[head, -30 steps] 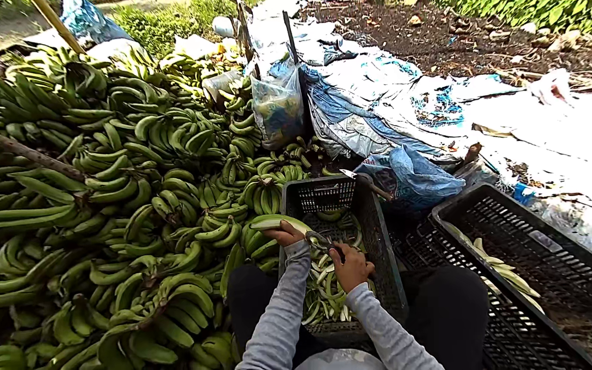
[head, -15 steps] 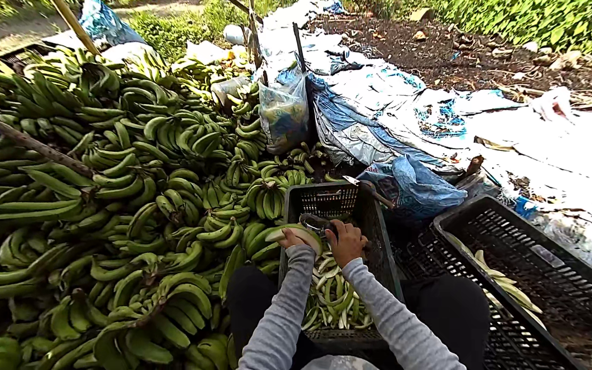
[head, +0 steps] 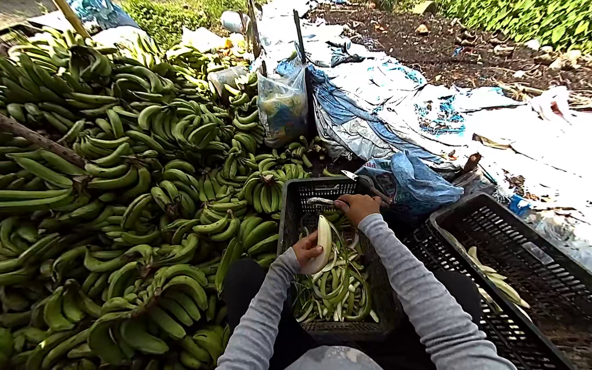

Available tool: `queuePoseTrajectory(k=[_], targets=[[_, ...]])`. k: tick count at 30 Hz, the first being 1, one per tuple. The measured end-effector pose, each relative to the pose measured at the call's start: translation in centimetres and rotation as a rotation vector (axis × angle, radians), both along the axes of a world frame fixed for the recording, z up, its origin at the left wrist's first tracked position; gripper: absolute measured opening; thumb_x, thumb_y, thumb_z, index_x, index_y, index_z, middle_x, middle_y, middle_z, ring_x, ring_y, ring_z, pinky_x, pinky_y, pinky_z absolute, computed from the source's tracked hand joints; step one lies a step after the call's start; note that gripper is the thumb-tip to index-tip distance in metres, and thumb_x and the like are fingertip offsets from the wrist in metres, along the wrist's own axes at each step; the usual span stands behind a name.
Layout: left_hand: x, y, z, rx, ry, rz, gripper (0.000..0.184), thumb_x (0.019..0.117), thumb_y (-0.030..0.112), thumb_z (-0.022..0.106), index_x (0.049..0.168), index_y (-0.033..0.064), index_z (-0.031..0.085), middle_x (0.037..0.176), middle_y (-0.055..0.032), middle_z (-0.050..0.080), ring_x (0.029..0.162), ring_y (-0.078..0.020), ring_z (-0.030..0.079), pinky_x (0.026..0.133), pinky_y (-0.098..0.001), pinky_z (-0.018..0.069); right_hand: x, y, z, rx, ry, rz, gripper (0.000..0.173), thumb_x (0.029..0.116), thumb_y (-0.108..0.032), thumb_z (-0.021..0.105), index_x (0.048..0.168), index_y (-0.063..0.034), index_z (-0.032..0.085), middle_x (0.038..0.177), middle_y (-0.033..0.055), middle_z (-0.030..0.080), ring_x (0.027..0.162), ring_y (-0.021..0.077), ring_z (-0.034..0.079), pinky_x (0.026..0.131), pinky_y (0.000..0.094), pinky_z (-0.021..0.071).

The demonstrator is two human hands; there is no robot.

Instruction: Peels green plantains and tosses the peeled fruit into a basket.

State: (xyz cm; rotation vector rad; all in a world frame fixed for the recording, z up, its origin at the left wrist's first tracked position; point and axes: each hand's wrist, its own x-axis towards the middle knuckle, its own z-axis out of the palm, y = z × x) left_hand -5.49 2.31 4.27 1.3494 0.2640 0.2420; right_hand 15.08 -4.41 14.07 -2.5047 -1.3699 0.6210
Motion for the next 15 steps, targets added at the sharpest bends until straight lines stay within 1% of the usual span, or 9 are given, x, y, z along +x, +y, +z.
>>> queuePoseTrajectory(k=[1, 3, 4, 5, 7, 9, 11, 13, 15], targets=[[-0.1, -0.2, 0.1, -0.084, -0.007, 0.094, 0.073, 0.0915, 0.016, 0.057, 0.151, -0.0097, 0.023, 0.122, -0.0049, 0.067, 0.103, -0.0080, 0.068, 0.093, -0.0297, 0.0557, -0.9, -0.5, -0.6, 0.072, 0.015, -0.022, 0.046, 0.1076, -0.048, 0.048, 0.137, -0.0173, 0.066, 0.129, 0.0201, 0.068, 0.128, 0.0430, 0.057, 0.109, 0.0694, 0.0300], [0.7, -1.2, 1.7, -0.341, 0.063, 0.429, 0.047, 0.1062, 0.017, 0.027, 0.150, -0.0014, 0.029, 0.093, -0.0081, 0.067, 0.075, -0.0161, 0.068, 0.066, -0.0311, 0.0580, -3.5, -2.6, -3.1, 0.234, 0.066, -0.028, 0.048, 0.1076, -0.045, 0.048, 0.142, -0.0142, 0.062, 0.131, 0.0227, 0.066, 0.127, 0.0447, 0.056, 0.108, 0.0683, 0.0326], [1.5, -1.5, 2.7, -0.458, 0.162, 0.625, 0.043, 0.1131, 0.028, 0.019, 0.136, 0.0020, 0.044, 0.081, -0.0085, 0.064, 0.064, -0.0176, 0.063, 0.055, -0.0309, 0.0533, -4.9, -3.9, -5.0, 0.334, 0.094, -0.011, 0.049, 0.1065, -0.043, 0.050, 0.141, -0.0105, 0.062, 0.129, 0.0244, 0.065, 0.126, 0.0468, 0.056, 0.106, 0.0695, 0.0331], [2.4, -1.2, 3.4, -0.553, 0.254, 0.794, 0.048, 0.1136, 0.036, 0.019, 0.125, 0.0012, 0.050, 0.078, -0.0099, 0.061, 0.061, -0.0177, 0.059, 0.054, -0.0309, 0.0504, -6.2, -5.4, -7.2, 0.449, 0.115, 0.009, 0.049, 0.1045, -0.041, 0.052, 0.138, -0.0061, 0.064, 0.125, 0.0264, 0.066, 0.122, 0.0496, 0.057, 0.102, 0.0717, 0.0341], [3.6, -0.5, 4.0, -0.699, 0.371, 0.963, 0.045, 0.1139, 0.033, 0.019, 0.125, -0.0011, 0.046, 0.087, -0.0111, 0.053, 0.067, -0.0158, 0.054, 0.061, -0.0277, 0.0486, -7.9, -7.8, -10.8, 0.639, 0.138, 0.024, 0.052, 0.1007, -0.041, 0.052, 0.128, 0.0006, 0.068, 0.119, 0.0282, 0.067, 0.116, 0.0539, 0.058, 0.095, 0.0751, 0.0361], [3.5, 0.1, 3.3, -0.739, 0.431, 0.910, 0.042, 0.1136, 0.024, 0.017, 0.134, -0.0043, 0.040, 0.102, -0.0140, 0.050, 0.081, -0.0168, 0.051, 0.075, -0.0280, 0.0469, -8.4, -9.1, -13.1, 0.754, 0.101, 0.010, 0.059, 0.0996, -0.048, 0.047, 0.121, 0.0013, 0.071, 0.115, 0.0276, 0.068, 0.112, 0.0546, 0.060, 0.091, 0.0756, 0.0376], [3.9, -0.6, 3.7, -0.588, 0.557, 0.812, 0.036, 0.1131, 0.019, 0.018, 0.120, -0.0027, 0.046, 0.088, -0.0092, 0.049, 0.069, -0.0137, 0.049, 0.065, -0.0258, 0.0465, -8.3, -9.4, -13.4, 0.802, 0.016, 0.027, 0.059, 0.0998, -0.050, 0.046, 0.116, -0.0018, 0.075, 0.112, 0.0262, 0.070, 0.108, 0.0537, 0.062, 0.088, 0.0736, 0.0403], [3.7, -1.4, 4.8, -0.358, 0.612, 0.691, 0.040, 0.1141, 0.019, 0.022, 0.127, -0.0067, 0.049, 0.100, -0.0141, 0.056, 0.080, -0.0165, 0.056, 0.076, -0.0299, 0.0495, -8.0, -8.6, -11.4, 0.706, -0.063, 0.035, 0.051, 0.1005, -0.045, 0.050, 0.119, -0.0053, 0.075, 0.110, 0.0254, 0.071, 0.106, 0.0523, 0.064, 0.087, 0.0718, 0.0424], [2.7, -2.4, 4.5, -0.082, 0.484, 0.574, 0.045, 0.1141, 0.020, 0.024, 0.141, -0.0099, 0.045, 0.130, -0.0243, 0.057, 0.109, -0.0224, 0.059, 0.098, -0.0371, 0.0468, -7.2, -6.8, -7.2, 0.342, -0.003, -0.058, 0.047, 0.1071, -0.042, 0.048, 0.136, -0.0099, 0.067, 0.121, 0.0262, 0.069, 0.116, 0.0494, 0.062, 0.099, 0.0700, 0.0383]])
